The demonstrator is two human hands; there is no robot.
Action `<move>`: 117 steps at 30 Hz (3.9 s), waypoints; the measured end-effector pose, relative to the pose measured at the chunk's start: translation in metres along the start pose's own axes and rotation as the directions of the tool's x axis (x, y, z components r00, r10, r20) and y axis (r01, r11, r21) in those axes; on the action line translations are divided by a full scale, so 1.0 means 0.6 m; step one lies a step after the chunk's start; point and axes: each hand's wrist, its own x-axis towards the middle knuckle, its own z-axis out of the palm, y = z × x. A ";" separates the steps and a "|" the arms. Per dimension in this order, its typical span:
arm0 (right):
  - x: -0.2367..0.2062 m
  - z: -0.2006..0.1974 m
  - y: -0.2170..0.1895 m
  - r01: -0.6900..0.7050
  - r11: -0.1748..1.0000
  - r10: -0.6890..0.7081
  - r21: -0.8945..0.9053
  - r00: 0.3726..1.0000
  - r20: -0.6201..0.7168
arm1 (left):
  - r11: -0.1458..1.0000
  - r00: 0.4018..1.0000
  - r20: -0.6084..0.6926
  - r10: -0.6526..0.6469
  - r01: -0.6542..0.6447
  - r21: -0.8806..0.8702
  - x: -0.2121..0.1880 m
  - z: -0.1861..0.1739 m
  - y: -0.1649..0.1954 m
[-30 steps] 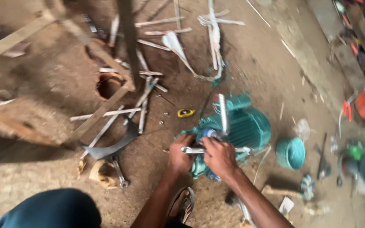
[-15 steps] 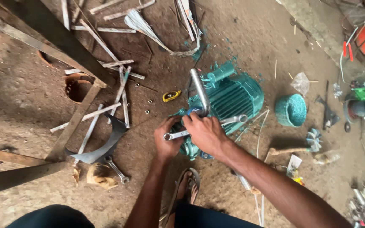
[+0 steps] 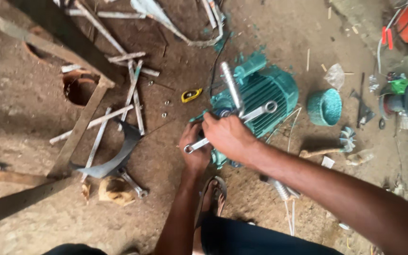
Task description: The person uses two wrenches to loosen and remove bolts from a teal electric motor. They then pick up a bolt and a nut, inspect them, and place them on the ground.
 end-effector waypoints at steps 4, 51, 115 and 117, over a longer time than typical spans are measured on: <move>0.009 -0.006 0.012 0.105 0.993 -0.109 -0.063 0.992 -0.066 | 0.996 0.997 0.020 0.076 -0.077 0.044 0.005 -0.001 -0.016; 0.017 -0.008 0.027 0.186 0.975 -0.157 -0.124 0.964 0.216 | 0.999 0.996 0.081 0.034 -0.031 -0.036 -0.014 0.003 -0.041; 0.042 0.314 -0.348 -0.296 -0.307 0.488 0.905 0.767 0.417 | 0.850 0.867 -0.109 -0.485 0.439 -0.292 -0.075 -0.238 -0.195; 0.057 0.341 -0.359 -0.310 -0.210 0.508 0.927 0.776 0.374 | 0.906 0.892 -0.163 -0.422 0.406 -0.121 -0.081 -0.228 -0.199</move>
